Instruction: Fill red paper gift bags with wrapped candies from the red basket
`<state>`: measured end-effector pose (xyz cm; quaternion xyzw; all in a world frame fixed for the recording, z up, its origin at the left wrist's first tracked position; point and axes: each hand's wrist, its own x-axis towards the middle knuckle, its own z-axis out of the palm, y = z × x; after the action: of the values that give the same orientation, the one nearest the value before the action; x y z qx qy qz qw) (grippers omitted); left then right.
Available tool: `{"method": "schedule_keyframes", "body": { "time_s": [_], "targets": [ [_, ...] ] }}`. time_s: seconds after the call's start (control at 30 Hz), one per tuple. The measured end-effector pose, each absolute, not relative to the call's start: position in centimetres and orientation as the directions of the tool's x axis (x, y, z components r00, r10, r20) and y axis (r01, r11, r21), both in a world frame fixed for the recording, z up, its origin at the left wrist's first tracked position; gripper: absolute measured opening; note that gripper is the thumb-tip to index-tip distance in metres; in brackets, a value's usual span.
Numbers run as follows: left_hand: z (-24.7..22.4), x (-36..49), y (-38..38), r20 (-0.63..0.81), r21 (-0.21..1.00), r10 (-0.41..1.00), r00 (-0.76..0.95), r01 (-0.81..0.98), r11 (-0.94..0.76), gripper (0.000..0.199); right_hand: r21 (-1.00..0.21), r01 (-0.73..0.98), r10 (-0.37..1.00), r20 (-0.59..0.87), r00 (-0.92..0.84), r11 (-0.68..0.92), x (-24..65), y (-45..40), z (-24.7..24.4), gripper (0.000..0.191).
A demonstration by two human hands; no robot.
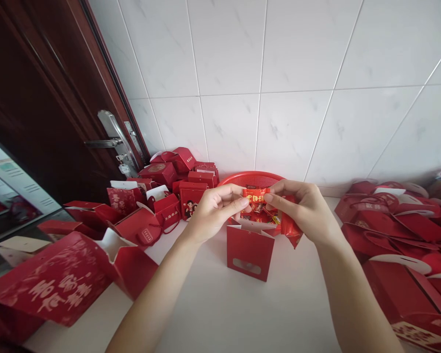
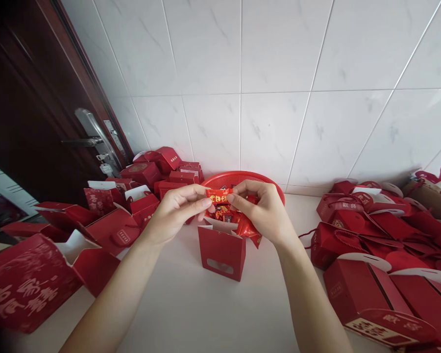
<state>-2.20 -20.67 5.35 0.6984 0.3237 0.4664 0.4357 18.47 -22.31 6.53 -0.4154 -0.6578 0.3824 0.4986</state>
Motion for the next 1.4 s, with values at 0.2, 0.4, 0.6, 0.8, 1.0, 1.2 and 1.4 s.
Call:
{"method": "schedule_keyframes", "body": {
  "time_s": [0.2, 0.4, 0.6, 0.8, 1.0, 1.2, 1.4],
  "targets": [
    [4.9, -2.0, -20.2, 0.472, 0.873, 0.849, 0.238, 0.011, -0.488, 0.021, -0.931, 0.103, 0.929, 0.332, -0.164, 0.351, 18.5, -22.4, 6.6, 0.032],
    [4.5, -2.0, -20.2, 0.705, 0.706, 0.702, 0.097, -0.014, -0.708, 0.006, -0.942, 0.114, 0.933, 0.287, -0.216, 0.316, 18.6, -22.4, 6.8, 0.038],
    [4.1, -1.9, -20.1, 0.793, 0.598, 0.601, 0.099, 0.065, -0.799, 0.007, -0.949, 0.041, 0.928, 0.296, -0.226, 0.312, 18.8, -22.3, 6.7, 0.047],
    [4.1, -2.0, -20.3, 0.789, 0.596, 0.603, 0.114, 0.094, -0.797, 0.011, -0.956, -0.02, 0.926, 0.29, -0.241, 0.294, 19.1, -22.3, 6.5, 0.035],
    [4.5, -1.8, -20.7, 0.714, 0.686, 0.684, 0.146, 0.051, -0.726, 0.008, -0.95, -0.045, 0.919, 0.311, -0.241, 0.309, 19.1, -22.2, 6.4, 0.031],
    [4.4, -1.5, -20.8, 0.635, 0.756, 0.755, 0.163, 0.073, -0.651, 0.02, -0.954, -0.037, 0.921, 0.297, -0.252, 0.298, 19.1, -22.2, 6.5, 0.03],
    [4.4, -1.4, -20.9, 0.588, 0.799, 0.79, 0.174, 0.03, -0.601, 0.022, -0.96, -0.049, 0.925, 0.279, -0.257, 0.276, 19.1, -22.2, 6.5, 0.032]
  ]
}}
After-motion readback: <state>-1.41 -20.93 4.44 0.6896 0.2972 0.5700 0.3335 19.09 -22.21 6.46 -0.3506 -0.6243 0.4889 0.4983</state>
